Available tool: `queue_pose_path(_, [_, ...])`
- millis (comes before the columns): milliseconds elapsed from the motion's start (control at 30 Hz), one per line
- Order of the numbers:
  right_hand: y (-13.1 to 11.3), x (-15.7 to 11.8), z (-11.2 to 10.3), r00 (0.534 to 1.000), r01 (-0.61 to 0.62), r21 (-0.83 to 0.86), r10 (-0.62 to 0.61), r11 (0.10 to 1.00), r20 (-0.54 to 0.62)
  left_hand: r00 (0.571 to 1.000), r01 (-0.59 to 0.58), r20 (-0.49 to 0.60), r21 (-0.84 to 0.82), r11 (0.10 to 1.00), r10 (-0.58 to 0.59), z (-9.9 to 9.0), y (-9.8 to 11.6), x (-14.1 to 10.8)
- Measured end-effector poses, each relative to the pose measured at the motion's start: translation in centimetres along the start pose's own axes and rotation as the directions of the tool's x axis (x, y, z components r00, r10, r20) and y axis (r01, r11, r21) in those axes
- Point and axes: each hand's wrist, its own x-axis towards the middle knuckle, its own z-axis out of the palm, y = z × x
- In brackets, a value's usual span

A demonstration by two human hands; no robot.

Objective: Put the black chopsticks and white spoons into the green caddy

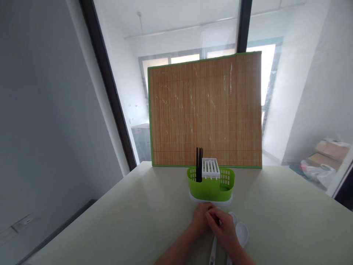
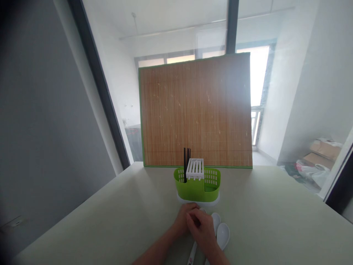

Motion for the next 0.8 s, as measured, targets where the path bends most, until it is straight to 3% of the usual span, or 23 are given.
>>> queue_pose_path(100, [0.3, 0.2, 0.0, 0.998, -0.052, -0.025, 0.051, 0.998, -0.03, 0.978, -0.032, -0.211, -0.119, 0.992, 0.006, -1.3, 0.2, -0.2])
queue_pose_path(200, [0.9, 0.3, 0.2, 0.991, -0.116, -0.043, 0.113, 0.992, -0.066, 0.878, -0.122, -0.478, -0.219, 0.968, 0.002, -2.8, 0.7, -0.9])
queue_pose_path(300, [1.6, 0.3, 0.7, 0.989, -0.149, -0.094, 0.15, 0.984, 0.01, 0.79, -0.234, -0.604, -0.144, 0.962, 0.102, -3.7, 1.2, -2.2])
queue_pose_path(400, [2.3, 0.0, 1.3, 0.98, -0.113, -0.174, 0.139, 0.978, 0.145, 0.728, -0.332, -0.637, -0.006, 0.943, 0.252, -3.9, 1.7, -3.5])
queue_pose_path(467, [2.6, -0.1, 1.5, 0.974, -0.085, -0.206, 0.125, 0.975, 0.189, 0.708, -0.372, -0.63, 0.049, 0.927, 0.318, -3.9, 1.8, -4.2])
queue_pose_path(667, [2.8, -0.3, 1.6, 0.979, -0.03, -0.209, 0.07, 0.977, 0.19, 0.701, -0.42, -0.577, 0.143, 0.896, 0.42, -4.7, 2.0, -5.3])
queue_pose_path(800, [2.7, -0.3, 1.7, 0.981, -0.015, -0.224, 0.057, 0.974, 0.184, 0.721, -0.421, -0.53, 0.177, 0.889, 0.447, -5.2, 2.2, -5.6])
